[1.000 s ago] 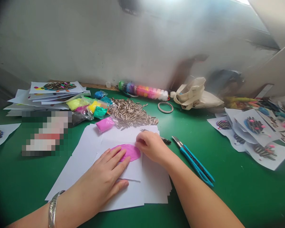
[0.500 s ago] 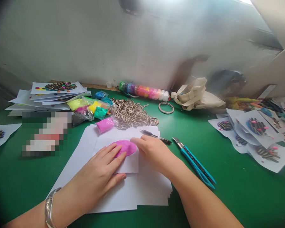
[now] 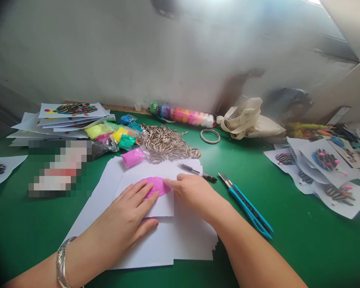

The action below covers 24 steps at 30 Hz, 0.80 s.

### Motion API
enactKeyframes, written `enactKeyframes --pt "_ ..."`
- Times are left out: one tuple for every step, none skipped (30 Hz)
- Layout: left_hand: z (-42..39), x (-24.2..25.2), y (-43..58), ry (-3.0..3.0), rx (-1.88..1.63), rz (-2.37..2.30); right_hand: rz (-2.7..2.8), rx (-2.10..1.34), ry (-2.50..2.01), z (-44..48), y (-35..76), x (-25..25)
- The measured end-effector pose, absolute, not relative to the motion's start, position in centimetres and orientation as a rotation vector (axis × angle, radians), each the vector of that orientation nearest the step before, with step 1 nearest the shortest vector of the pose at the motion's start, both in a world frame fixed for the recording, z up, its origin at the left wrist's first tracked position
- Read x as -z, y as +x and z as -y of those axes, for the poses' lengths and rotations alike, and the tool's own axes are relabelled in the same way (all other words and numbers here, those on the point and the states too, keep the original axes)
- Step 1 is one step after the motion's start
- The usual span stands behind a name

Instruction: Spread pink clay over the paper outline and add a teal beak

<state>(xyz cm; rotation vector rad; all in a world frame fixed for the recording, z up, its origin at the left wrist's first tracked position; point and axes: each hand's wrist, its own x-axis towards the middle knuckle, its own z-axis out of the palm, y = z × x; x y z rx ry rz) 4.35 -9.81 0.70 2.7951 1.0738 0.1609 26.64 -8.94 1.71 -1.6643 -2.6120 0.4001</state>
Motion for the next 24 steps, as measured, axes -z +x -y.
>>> enactKeyframes --pt "9.8 -0.7 4.4 2.793 -0.158 -1.078 2.617 -0.407 -1.673 9.0 26.8 -1.8" --pt "9.8 -0.7 4.4 2.791 -0.157 -1.083 2.626 -0.411 -1.681 9.0 26.9 -1.9" --pt "9.8 -0.7 4.4 2.788 -0.155 -1.085 2.638 -0.413 -1.686 9.1 26.9 -2.0" --pt "9.9 -0.7 4.4 2.785 -0.157 -1.084 2.65 -0.408 -1.688 9.1 27.0 -2.1" --pt "9.9 -0.7 4.4 2.782 -0.159 -1.083 2.662 -0.399 -1.686 9.2 27.0 -2.2" --pt "9.9 -0.7 4.4 2.778 -0.161 -1.082 2.672 -0.385 -1.681 9.3 27.1 -2.2" --pt "9.9 -0.6 4.4 2.776 -0.164 -1.081 2.679 -0.372 -1.675 9.3 27.1 -2.3" --pt "9.9 -0.6 4.4 2.775 -0.162 -1.08 2.684 -0.361 -1.668 9.4 27.1 -2.3" --pt "9.9 -0.6 4.4 2.776 -0.158 -1.079 2.687 -0.351 -1.663 9.5 27.2 -2.3" --pt "9.9 -0.6 4.4 2.779 -0.153 -1.079 2.691 -0.339 -1.659 9.6 27.2 -2.2" --pt "9.8 -0.7 4.5 2.783 -0.146 -1.079 2.695 -0.324 -1.655 9.7 27.3 -2.2" --pt "9.8 -0.7 4.5 2.787 -0.139 -1.079 2.702 -0.306 -1.651 9.7 27.3 -2.2" --pt "9.8 -0.7 4.5 2.789 -0.132 -1.079 2.711 -0.286 -1.65 9.8 27.4 -2.2" --pt "9.9 -0.7 4.5 2.79 -0.128 -1.079 2.72 -0.267 -1.65 9.9 27.4 -2.2" --pt "9.9 -0.7 4.5 2.791 -0.127 -1.079 2.729 -0.253 -1.649 10.0 27.4 -2.1" --pt "9.9 -0.7 4.5 2.791 -0.127 -1.079 2.737 -0.244 -1.647 10.1 27.5 -2.1" --pt "9.9 -0.7 4.5 2.791 -0.128 -1.077 2.743 -0.238 -1.645 10.2 27.5 -2.1" --pt "9.9 -0.7 4.5 2.793 -0.13 -1.077 2.747 -0.235 -1.644 10.2 27.5 -2.0" --pt "9.9 -0.6 4.5 2.794 -0.132 -1.077 2.751 -0.233 -1.642 10.3 27.5 -2.0" --pt "9.9 -0.6 4.5 2.796 -0.133 -1.077 2.755 -0.233 -1.639 10.4 27.5 -2.1" --pt "9.9 -0.6 4.5 2.797 -0.136 -1.076 2.756 -0.235 -1.639 10.4 27.5 -2.1" --pt "9.9 -0.5 4.5 2.797 -0.141 -1.073 2.755 -0.246 -1.641 10.4 27.5 -2.2" --pt "9.9 -0.5 4.5 2.795 -0.147 -1.072 2.751 -0.269 -1.646 10.4 27.5 -2.3" --pt "9.9 -0.5 4.5 2.792 -0.156 -1.072 2.739 -0.306 -1.655 10.4 27.5 -2.5"
